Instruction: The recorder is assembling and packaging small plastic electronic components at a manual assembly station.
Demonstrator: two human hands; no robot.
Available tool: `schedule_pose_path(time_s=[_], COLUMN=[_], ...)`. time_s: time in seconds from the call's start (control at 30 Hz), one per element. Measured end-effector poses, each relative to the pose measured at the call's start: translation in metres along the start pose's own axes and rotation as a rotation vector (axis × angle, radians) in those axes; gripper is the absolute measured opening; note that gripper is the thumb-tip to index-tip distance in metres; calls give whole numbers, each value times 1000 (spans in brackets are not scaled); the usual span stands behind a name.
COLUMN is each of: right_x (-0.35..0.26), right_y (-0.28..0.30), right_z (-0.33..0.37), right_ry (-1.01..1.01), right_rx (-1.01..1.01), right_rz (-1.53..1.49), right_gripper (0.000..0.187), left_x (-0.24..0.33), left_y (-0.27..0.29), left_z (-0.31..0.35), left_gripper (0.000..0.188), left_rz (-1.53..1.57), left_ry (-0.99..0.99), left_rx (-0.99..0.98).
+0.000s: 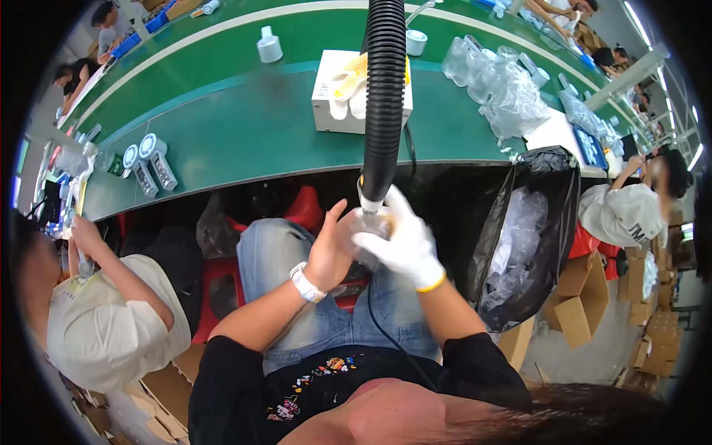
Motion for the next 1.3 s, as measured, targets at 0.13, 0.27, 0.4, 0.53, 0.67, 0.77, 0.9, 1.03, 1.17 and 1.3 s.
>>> schedule_pose_path(time_s=[0.13, 0.27, 0.4, 0.53, 0.67, 0.77, 0.9, 1.03, 1.17, 1.3], right_x=[69, 66, 52, 42, 38, 43, 81, 167, 153, 67], right_y=[-60, -60, -33, -10, 1, 7, 26, 71, -20, -55], right_z=[7, 12, 28, 40, 39, 32, 20, 38, 68, 22], right_ry=[-69, -63, -117, -130, -220, -214, -154, 43, -540, 190], right_rx=[19, -47, -99, -129, -188, -283, -25, 253, 63, 81], right_rz=[-398, -227, -168, 56, 135, 183, -622, -1006, -1218, -103], right_gripper=[63, 50, 43, 43, 45, 47, 47, 51, 49, 52], left_x=[-10, 2, 31, 35, 39, 31, 22, 13, 12, 11], left_y=[4, 8, 10, -5, -27, -23, -6, 12, 34, 4], left_z=[7, 4, 9, 11, 3, -3, -19, -32, -5, 46], left_gripper=[60, 54, 43, 38, 38, 38, 37, 30, 24, 25], left_rz=[186, -327, -841, -1039, -1198, -1158, -689, -33, 199, -56], left_ry=[78, -332, -597, -652, -705, -643, -373, -84, 109, 557], left_rx=[25, -94, -471, -652, -791, -697, -291, -31, 15, 59])
Point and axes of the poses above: each hand's wrist, its own z-axis away from the middle knuckle, its own y-axis out of the back of the hand, x = y × z, the point moved 2 cm from there along -z, towards the middle knuckle, and after that the axes turned 11 degrees about -y, right-handed, at the moved point
